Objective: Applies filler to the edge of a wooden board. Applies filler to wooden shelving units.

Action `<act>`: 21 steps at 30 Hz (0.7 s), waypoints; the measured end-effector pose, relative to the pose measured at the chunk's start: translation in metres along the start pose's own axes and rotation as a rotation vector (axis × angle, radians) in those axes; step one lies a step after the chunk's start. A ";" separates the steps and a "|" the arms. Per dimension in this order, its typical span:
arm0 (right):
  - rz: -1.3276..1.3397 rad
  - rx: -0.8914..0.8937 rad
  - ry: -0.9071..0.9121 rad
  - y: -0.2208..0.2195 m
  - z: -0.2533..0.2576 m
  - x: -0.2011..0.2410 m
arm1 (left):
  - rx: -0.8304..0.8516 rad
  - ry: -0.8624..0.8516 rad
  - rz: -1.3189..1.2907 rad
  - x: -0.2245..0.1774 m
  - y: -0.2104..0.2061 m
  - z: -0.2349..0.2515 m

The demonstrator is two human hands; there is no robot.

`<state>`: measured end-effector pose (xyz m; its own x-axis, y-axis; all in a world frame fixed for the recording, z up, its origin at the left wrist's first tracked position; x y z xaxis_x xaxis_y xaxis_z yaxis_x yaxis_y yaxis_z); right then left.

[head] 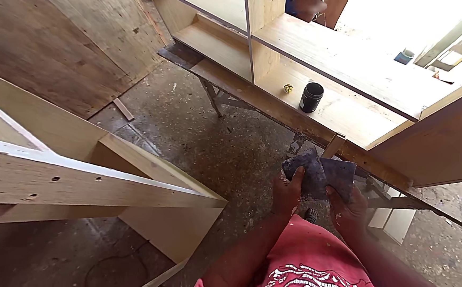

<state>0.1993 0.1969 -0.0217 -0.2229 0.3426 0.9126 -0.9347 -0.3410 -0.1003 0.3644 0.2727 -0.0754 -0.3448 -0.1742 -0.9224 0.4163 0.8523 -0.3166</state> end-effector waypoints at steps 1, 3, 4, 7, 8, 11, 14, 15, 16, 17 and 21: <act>-0.032 0.016 -0.008 -0.002 0.001 0.000 | 0.004 -0.025 0.039 -0.001 0.001 0.001; -0.123 0.053 -0.029 -0.005 0.003 -0.001 | 0.009 -0.103 0.136 -0.008 0.004 0.002; -0.176 0.085 -0.048 -0.006 0.005 -0.003 | 0.013 -0.156 0.182 -0.013 0.004 0.001; -0.285 0.188 -0.094 -0.011 0.009 -0.009 | 0.041 -0.235 0.226 -0.021 0.004 0.000; -0.301 0.224 -0.113 -0.013 0.011 -0.010 | 0.053 -0.230 0.213 -0.020 0.004 0.002; -0.321 0.339 -0.233 -0.020 0.016 -0.017 | 0.109 -0.228 0.205 -0.023 0.003 0.008; -0.356 0.508 -0.360 -0.030 0.017 -0.022 | 0.163 -0.209 0.250 -0.023 0.000 0.014; -0.388 0.582 -0.406 -0.033 0.017 -0.025 | 0.185 -0.212 0.276 -0.024 -0.001 0.015; -0.435 0.671 -0.459 -0.035 0.015 -0.031 | 0.214 -0.228 0.308 -0.024 -0.003 0.014; -0.493 0.775 -0.531 -0.033 0.012 -0.040 | 0.247 -0.251 0.345 -0.024 -0.006 0.012; -0.783 1.031 -0.640 -0.017 0.007 -0.076 | 0.266 -0.139 0.408 -0.020 0.000 0.018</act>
<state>0.2339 0.1705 -0.0868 0.6618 0.3850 0.6433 -0.0823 -0.8155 0.5728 0.3862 0.2674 -0.0609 -0.0015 0.0668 -0.9978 0.7000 0.7126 0.0467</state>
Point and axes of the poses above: each hand's wrist, its own z-axis towards the middle knuckle, its own y-axis out of the back of the hand, x = y × z, the point moved 10 cm from there along z, towards the middle knuckle, and after that the axes turned 11 degrees about -x, right-handed, at the moved point
